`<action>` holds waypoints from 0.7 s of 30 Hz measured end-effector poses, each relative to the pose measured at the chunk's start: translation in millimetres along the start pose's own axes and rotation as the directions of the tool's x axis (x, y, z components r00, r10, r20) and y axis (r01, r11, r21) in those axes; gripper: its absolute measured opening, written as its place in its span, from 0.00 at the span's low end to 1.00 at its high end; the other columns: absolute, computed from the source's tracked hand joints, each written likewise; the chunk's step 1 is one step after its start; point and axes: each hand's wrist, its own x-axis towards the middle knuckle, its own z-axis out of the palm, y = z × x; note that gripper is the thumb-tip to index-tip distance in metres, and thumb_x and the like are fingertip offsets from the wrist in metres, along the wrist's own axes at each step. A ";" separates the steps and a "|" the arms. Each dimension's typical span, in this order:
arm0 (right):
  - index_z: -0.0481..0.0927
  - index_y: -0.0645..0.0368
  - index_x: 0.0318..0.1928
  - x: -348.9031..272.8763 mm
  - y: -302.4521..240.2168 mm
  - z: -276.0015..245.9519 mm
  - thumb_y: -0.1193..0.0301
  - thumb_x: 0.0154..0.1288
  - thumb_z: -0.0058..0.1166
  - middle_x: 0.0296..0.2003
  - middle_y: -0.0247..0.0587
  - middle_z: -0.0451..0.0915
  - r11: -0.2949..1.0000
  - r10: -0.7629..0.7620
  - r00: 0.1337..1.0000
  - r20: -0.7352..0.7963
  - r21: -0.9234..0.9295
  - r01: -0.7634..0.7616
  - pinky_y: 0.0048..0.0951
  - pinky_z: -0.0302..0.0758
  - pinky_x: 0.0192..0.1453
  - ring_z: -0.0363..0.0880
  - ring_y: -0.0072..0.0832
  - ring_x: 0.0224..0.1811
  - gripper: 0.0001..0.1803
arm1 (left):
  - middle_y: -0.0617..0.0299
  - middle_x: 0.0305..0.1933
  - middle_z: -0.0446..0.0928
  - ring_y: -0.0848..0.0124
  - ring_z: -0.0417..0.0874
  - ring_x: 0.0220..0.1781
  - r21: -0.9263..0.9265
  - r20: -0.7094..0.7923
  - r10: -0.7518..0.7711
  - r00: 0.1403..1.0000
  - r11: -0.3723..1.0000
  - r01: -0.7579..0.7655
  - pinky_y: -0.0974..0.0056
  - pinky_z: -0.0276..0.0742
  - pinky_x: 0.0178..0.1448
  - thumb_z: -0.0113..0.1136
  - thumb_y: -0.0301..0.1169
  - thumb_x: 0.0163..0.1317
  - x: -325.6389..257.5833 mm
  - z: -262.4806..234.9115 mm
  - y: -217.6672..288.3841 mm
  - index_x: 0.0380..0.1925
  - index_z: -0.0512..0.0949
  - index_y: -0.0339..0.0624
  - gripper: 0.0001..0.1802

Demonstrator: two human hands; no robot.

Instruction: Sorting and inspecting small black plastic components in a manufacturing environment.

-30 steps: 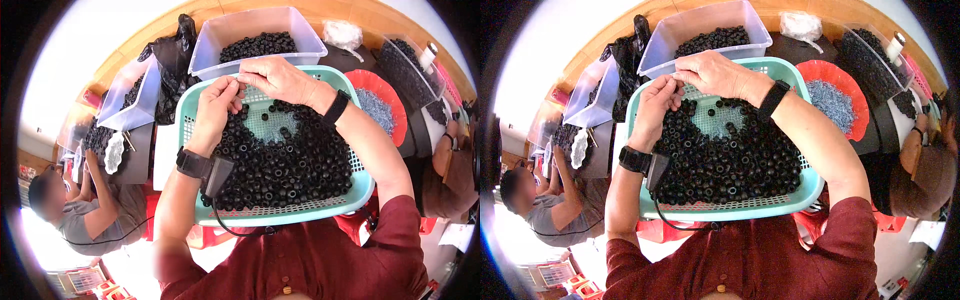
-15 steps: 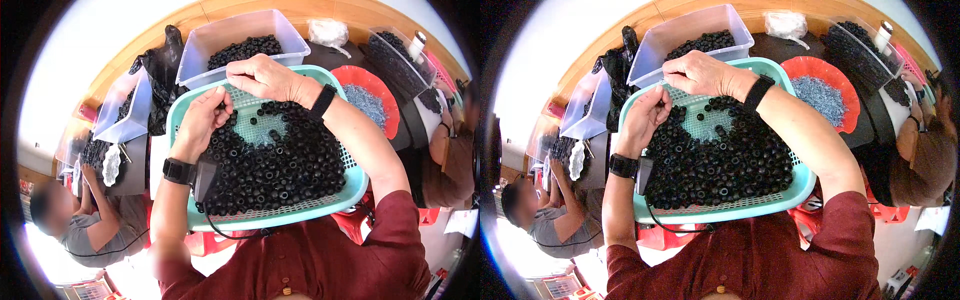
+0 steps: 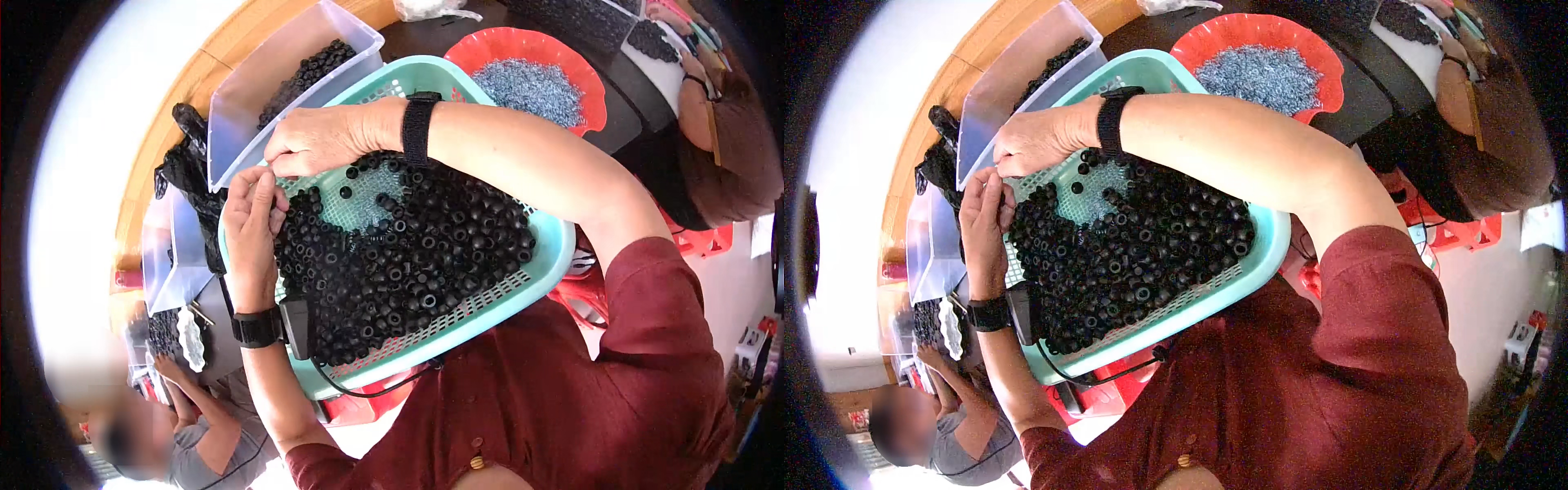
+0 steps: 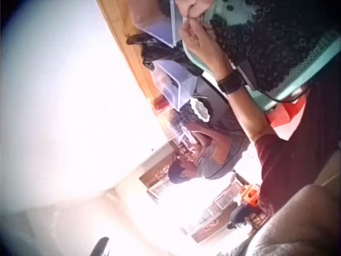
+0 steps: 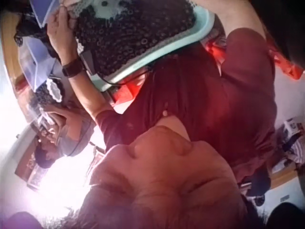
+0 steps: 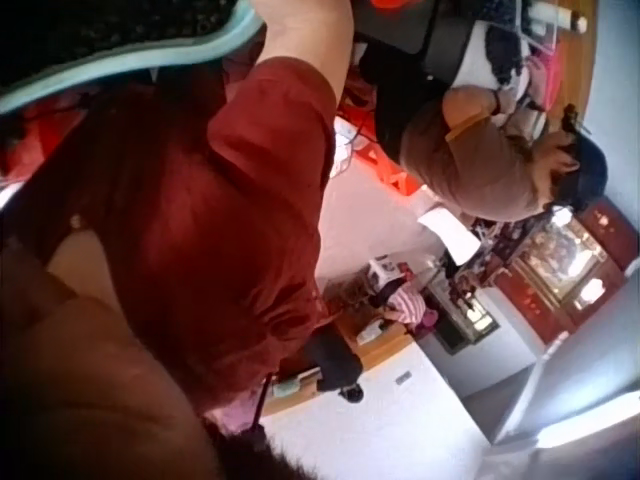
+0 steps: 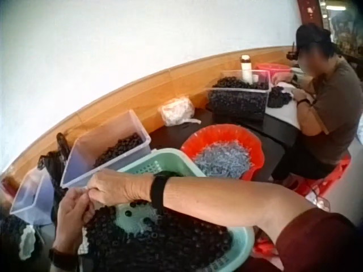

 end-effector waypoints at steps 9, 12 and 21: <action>0.73 0.66 0.23 0.4 -4.0 6.9 0.68 0.60 0.47 0.18 0.50 0.73 0.996 -0.088 0.994 -0.070 -0.016 0.087 0.39 0.67 0.28 0.71 0.42 0.20 0.14 | 0.71 0.23 0.68 0.85 0.58 0.19 -0.027 -0.041 -0.055 0.998 0.998 0.054 0.78 0.49 0.22 0.47 0.36 0.71 -5.9 -5.9 -8.3 0.34 0.73 0.44 0.10; 0.70 0.64 0.20 -2.7 -2.2 5.4 0.70 0.58 0.49 0.16 0.50 0.72 0.974 -0.182 0.979 -0.096 -0.157 0.166 0.43 0.66 0.27 0.71 0.48 0.21 0.13 | 0.72 0.22 0.67 0.85 0.57 0.17 -0.113 -0.080 -0.166 0.983 0.981 0.157 0.77 0.48 0.21 0.47 0.38 0.71 -6.8 -1.0 -9.4 0.34 0.73 0.44 0.11; 0.76 0.54 0.17 8.8 7.5 1.2 0.61 0.50 0.49 0.17 0.47 0.76 0.949 -0.201 0.959 -0.199 -0.282 0.140 0.47 0.71 0.27 0.77 0.49 0.23 0.13 | 0.74 0.22 0.63 0.84 0.55 0.19 -0.402 0.176 -0.357 0.917 0.824 0.398 0.75 0.49 0.23 0.46 0.37 0.71 -3.3 0.0 -17.3 0.37 0.74 0.43 0.11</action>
